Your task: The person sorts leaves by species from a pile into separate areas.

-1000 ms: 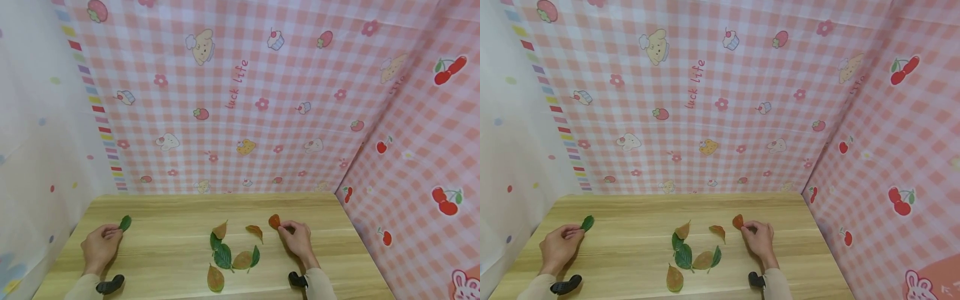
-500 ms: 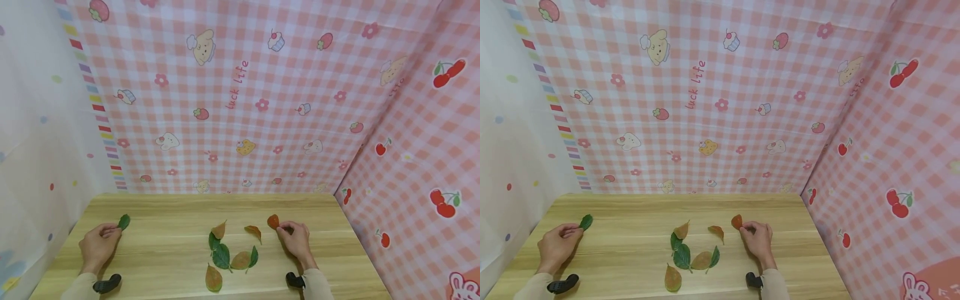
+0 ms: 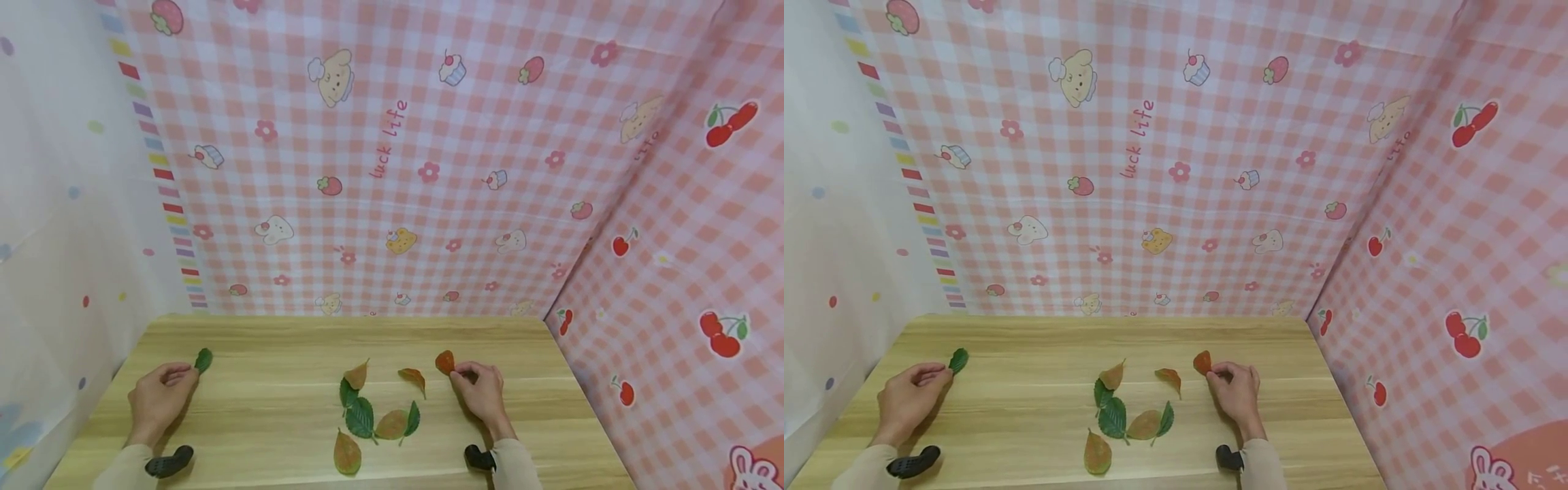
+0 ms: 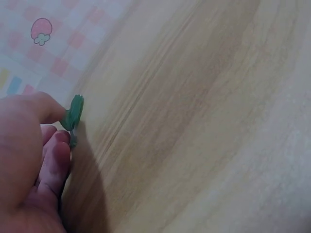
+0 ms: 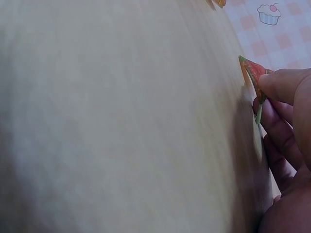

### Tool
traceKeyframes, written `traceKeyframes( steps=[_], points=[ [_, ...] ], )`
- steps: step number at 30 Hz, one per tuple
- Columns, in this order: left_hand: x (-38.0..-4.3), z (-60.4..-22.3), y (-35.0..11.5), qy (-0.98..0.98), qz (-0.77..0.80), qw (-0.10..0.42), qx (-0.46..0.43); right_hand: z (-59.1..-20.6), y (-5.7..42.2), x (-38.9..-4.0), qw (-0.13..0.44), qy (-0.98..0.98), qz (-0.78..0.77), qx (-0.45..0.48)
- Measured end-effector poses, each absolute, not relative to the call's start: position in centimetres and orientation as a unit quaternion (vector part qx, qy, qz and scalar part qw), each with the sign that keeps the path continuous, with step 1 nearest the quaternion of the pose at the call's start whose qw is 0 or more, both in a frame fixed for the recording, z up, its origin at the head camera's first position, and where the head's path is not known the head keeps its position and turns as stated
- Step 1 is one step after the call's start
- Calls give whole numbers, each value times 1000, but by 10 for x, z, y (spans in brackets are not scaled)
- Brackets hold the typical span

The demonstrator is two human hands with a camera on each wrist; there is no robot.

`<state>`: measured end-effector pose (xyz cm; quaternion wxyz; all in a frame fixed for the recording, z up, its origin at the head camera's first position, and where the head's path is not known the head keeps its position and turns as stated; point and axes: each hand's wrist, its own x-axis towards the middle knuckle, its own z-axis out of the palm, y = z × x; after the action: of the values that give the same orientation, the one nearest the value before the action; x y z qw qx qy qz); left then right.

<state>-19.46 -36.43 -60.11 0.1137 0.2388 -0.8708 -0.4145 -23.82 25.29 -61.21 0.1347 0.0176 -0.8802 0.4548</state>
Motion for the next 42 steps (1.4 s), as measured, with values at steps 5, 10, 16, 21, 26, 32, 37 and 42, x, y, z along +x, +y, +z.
traceKeyframes(
  steps=[5,10,16,21,26,32,37,42],
  points=[
    [-190,-597,-363,-863,-425,104,251,-613,252,-239,137,-880,455,15],
    [-187,-595,-359,-863,-427,108,247,-613,254,-239,121,-880,459,8],
    [-178,-592,-343,-870,-424,125,217,-612,255,-240,119,-884,451,11],
    [-169,-585,-315,-872,-434,156,164,-612,255,-240,123,-884,450,13],
    [-164,-580,-279,-876,-432,199,79,-613,255,-240,124,-884,451,10],
    [-162,-579,-231,-874,-438,208,4,-614,255,-240,124,-883,453,5],
    [-160,-585,-199,-870,-454,190,-22,-614,255,-239,122,-882,455,5],
    [-158,-588,-176,-871,-465,153,-34,-613,254,-239,120,-879,462,6]
  ],
)
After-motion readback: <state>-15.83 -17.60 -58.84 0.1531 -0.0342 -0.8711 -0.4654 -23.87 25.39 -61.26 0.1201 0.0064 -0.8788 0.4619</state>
